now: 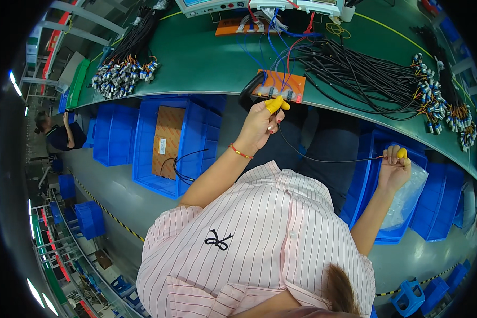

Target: The person is testing electrical cables using a testing machine/fixture at an assembly line.

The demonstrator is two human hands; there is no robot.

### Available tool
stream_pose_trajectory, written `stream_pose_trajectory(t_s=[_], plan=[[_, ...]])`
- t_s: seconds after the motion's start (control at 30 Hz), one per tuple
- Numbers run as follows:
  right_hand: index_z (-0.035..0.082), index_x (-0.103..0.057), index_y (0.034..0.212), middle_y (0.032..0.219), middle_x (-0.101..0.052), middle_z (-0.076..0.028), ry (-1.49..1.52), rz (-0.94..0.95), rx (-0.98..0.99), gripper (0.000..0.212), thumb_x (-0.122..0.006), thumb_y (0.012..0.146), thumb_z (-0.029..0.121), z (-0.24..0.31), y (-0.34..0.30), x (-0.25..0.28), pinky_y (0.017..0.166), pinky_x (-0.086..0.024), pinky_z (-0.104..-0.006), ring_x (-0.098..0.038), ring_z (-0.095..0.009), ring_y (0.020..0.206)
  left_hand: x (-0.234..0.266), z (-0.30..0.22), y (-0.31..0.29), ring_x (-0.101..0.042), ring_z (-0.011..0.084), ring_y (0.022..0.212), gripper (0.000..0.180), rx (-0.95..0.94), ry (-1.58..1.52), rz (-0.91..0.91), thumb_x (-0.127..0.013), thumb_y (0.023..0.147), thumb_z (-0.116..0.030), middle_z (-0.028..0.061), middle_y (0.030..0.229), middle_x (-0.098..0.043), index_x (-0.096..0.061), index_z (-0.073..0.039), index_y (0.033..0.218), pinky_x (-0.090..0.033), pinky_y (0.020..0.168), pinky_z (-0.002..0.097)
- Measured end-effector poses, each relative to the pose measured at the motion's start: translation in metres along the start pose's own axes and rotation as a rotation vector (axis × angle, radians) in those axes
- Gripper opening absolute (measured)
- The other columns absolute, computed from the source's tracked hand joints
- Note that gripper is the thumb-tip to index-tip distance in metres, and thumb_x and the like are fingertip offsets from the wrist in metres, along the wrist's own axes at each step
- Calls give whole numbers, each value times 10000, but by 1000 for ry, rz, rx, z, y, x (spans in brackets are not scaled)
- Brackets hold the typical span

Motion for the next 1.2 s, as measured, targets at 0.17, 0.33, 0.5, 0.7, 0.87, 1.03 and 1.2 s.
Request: stream_pose_trajectory(t_s=[0.17,0.33,0.5,0.7,0.87,1.03,1.2], plan=[[86,-358,657,639,-307,-37,4,76,38,181,-489,758,161,15,-1,-9,630,-270,-297,-296,-145,618,-1,7,-1,-352,34,409,234,-53,-5,-25,-449,998,-191,9,618,-502,-576,-2,942,-290,383,175],[46,-425,704,631,-341,-36,-17,134,49,147,-503,743,164,42,9,-10,641,-279,-295,-324,-147,629,-43,22,-62,-391,41,395,281,55,370,97,-505,986,-233,21,558,-523,-618,8,899,-334,392,173],[18,-497,752,619,-358,-37,-33,102,154,143,-486,726,158,78,45,-8,648,-290,-299,-340,-162,631,-67,-29,-18,-525,89,545,320,-309,335,165,-449,1007,-239,95,771,-611,-570,30,1133,-476,547,212],[-18,-550,798,637,-380,-47,26,73,274,203,-465,724,151,124,98,-1,682,-299,-314,-337,-171,647,-106,-54,52,-586,120,666,486,-350,442,145,-503,958,-77,173,1075,-623,-312,20,1394,-498,627,237],[-49,-564,854,663,-413,-72,49,-35,270,261,-420,774,153,119,140,21,696,-316,-327,-361,-186,661,-120,-50,62,-578,175,935,664,-350,922,113,-606,885,-55,190,1278,-500,-246,-15,1441,-491,805,268],[-39,-527,812,654,-403,-69,43,-105,319,202,-427,746,125,110,160,27,676,-320,-324,-355,-185,625,-167,-34,51,-296,367,1360,882,-882,1654,335,-797,705,-170,202,1479,-272,-316,37,1415,-264,1122,415],[-61,-554,840,697,-460,-84,-56,-129,419,223,-439,759,112,103,168,23,678,-333,-313,-378,-184,660,-193,-23,77,-266,336,1381,886,-923,1813,424,-801,682,-303,177,1492,-271,-376,3,1397,-201,1126,496]])
Point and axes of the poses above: each hand's wrist, its own y-axis towards the middle knuckle, its own x-axis out of the back of the hand, z = x × y, the point moved 5 cm from there along y, towards the middle knuckle
